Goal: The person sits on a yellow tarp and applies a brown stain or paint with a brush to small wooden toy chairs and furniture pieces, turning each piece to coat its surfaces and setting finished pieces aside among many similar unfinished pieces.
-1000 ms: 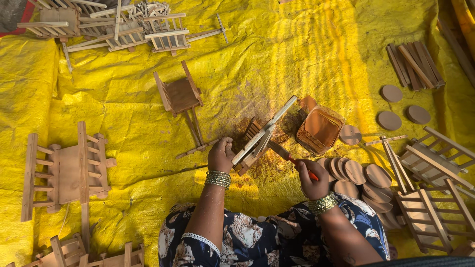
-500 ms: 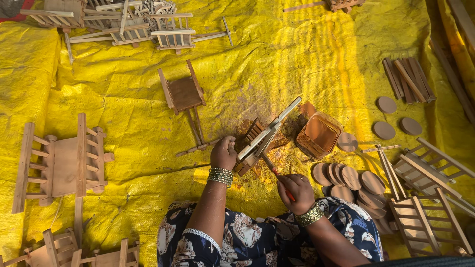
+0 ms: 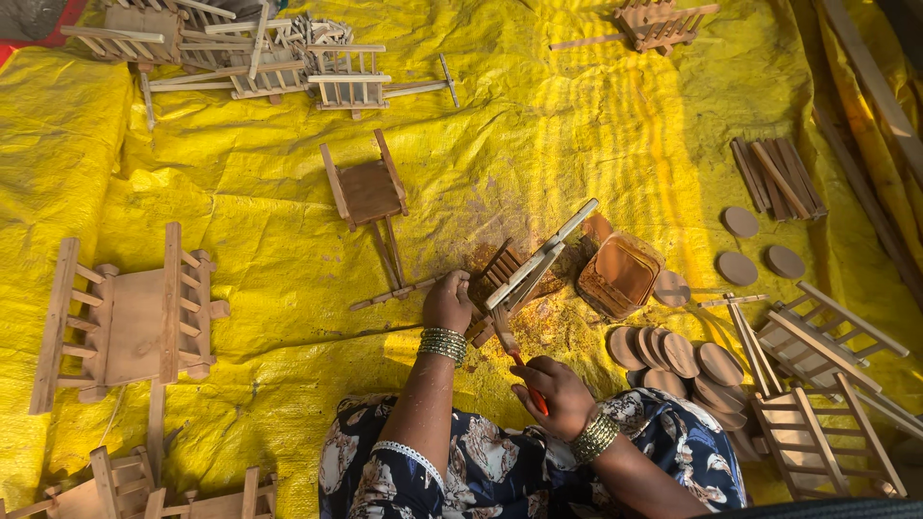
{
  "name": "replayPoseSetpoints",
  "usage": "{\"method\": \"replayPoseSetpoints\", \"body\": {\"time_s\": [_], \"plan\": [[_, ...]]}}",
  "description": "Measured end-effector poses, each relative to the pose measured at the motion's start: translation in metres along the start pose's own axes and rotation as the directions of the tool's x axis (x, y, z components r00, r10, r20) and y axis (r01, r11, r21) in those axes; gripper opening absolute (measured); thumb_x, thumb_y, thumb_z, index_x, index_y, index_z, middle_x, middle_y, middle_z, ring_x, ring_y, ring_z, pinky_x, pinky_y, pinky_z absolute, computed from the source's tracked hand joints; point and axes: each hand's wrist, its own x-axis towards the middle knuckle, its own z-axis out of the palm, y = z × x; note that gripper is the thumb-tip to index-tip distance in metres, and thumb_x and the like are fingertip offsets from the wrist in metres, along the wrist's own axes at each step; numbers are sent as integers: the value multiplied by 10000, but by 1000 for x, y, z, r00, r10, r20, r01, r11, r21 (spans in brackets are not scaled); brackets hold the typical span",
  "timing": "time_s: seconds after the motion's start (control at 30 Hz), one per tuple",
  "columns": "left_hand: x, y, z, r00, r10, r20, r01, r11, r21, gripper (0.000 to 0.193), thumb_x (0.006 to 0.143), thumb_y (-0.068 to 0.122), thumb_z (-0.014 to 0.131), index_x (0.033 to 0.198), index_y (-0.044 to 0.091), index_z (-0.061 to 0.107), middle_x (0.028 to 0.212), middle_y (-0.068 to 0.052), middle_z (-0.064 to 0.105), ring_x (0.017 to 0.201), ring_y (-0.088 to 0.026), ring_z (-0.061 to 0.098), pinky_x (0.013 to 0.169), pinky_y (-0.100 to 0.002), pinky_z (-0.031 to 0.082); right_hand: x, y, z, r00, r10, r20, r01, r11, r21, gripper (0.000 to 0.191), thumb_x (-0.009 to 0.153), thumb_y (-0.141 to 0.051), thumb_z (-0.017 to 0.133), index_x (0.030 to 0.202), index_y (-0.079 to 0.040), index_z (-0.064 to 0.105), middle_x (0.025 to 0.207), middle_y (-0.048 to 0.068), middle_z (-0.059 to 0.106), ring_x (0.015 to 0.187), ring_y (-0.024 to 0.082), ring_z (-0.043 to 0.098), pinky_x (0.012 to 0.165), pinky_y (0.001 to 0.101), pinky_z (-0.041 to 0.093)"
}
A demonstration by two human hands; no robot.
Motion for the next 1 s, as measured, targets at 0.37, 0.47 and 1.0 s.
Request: {"method": "replayPoseSetpoints", "body": {"time_s": [0.37,0.47,1.0], "plan": [[4,13,2,999,-33,29,33,999,1,137,984,164,625,1096,133,696,1054,-97,757,940,-304,725,775,-433,582,17,5,-3,989,147,11,-144,979,-144,361,870,-170,722,1209,-53,678,1019,157,728,824,325,716,720,433,579],[4,14,1,999,-29,38,28,1000,13,142,972,159,628,1095,141,697,1042,-103,749,939,-296,727,766,-425,588,12,-1,-14,980,193,55,-185,975,-126,316,845,-156,729,1151,-81,714,998,136,739,810,324,725,705,431,583],[2,13,1,999,-27,37,29,999,-39,149,965,118,626,1096,123,698,1020,-114,763,936,-283,743,763,-416,593,0,4,-28,977,207,45,-205,978,-40,264,849,-151,729,1103,-80,740,871,138,742,752,327,720,662,435,577]]}}
